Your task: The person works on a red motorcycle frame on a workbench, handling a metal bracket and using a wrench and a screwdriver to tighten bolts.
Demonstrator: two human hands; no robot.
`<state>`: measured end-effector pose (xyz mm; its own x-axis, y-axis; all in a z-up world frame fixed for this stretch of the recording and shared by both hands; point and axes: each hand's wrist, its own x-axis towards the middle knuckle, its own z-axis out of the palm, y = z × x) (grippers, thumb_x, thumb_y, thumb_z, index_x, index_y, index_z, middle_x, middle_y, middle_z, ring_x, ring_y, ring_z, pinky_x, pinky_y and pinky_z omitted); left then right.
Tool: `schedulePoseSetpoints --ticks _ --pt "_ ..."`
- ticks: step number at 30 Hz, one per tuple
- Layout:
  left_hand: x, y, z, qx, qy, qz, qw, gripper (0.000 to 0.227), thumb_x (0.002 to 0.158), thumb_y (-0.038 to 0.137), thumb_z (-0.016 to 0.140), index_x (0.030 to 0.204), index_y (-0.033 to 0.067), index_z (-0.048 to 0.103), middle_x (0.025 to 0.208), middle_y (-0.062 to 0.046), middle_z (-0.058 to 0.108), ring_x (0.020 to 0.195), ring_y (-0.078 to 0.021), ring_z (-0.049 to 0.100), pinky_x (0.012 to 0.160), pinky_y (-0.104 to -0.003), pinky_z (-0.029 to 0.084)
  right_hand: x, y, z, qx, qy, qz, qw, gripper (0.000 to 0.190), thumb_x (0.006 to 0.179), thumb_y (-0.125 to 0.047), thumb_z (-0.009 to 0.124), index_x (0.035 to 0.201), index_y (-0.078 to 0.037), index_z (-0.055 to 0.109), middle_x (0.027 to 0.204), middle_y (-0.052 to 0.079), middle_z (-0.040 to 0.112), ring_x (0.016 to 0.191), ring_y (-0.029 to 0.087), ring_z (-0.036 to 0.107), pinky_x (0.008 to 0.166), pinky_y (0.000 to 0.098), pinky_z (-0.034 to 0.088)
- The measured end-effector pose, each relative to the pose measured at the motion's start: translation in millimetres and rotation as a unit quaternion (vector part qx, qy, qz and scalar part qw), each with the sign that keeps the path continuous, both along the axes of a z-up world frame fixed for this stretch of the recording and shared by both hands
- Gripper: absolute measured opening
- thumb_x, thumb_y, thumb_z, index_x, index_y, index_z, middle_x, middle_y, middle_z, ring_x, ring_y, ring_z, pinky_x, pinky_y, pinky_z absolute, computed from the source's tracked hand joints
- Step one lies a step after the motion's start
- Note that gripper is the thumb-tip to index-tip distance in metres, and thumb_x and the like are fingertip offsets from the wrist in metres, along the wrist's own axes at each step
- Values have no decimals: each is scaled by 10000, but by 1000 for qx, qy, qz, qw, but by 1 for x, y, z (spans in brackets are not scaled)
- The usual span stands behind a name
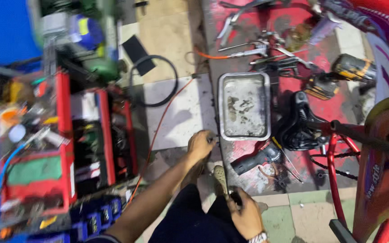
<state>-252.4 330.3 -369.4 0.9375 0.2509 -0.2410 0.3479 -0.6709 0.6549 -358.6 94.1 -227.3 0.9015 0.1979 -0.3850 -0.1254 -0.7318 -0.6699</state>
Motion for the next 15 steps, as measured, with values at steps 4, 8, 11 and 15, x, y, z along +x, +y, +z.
schedulePoseSetpoints --ticks 4,8,11,15 --pt "95 -2 -77 68 -64 -113 989 268 794 155 704 1048 88 755 1188 -202 692 1088 -399 643 933 -496 513 -3 10 -14 45 105 -155 981 370 850 -174 696 1205 -68 694 932 157 810 898 256 812 807 358 594" --pt "149 -20 -140 239 -146 -243 929 324 824 144 638 1124 113 759 1096 -141 697 1084 -319 631 909 -528 480 -17 34 -23 50 96 -204 973 348 862 -164 720 1199 -85 686 926 126 814 880 219 808 807 334 593" --pt "163 -22 -151 248 -151 -273 917 210 863 203 628 999 143 777 1106 -105 712 1151 -294 624 953 -501 468 -29 29 -46 50 113 -237 964 343 850 -155 734 1183 -81 704 916 118 812 814 202 792 771 334 601" --pt "153 -21 -123 30 -88 -201 975 216 832 232 754 1010 112 779 1149 -122 710 1079 -344 651 910 -495 518 -5 -28 -128 52 53 -362 929 365 942 -93 615 1299 -60 681 946 124 788 798 202 709 766 343 566"
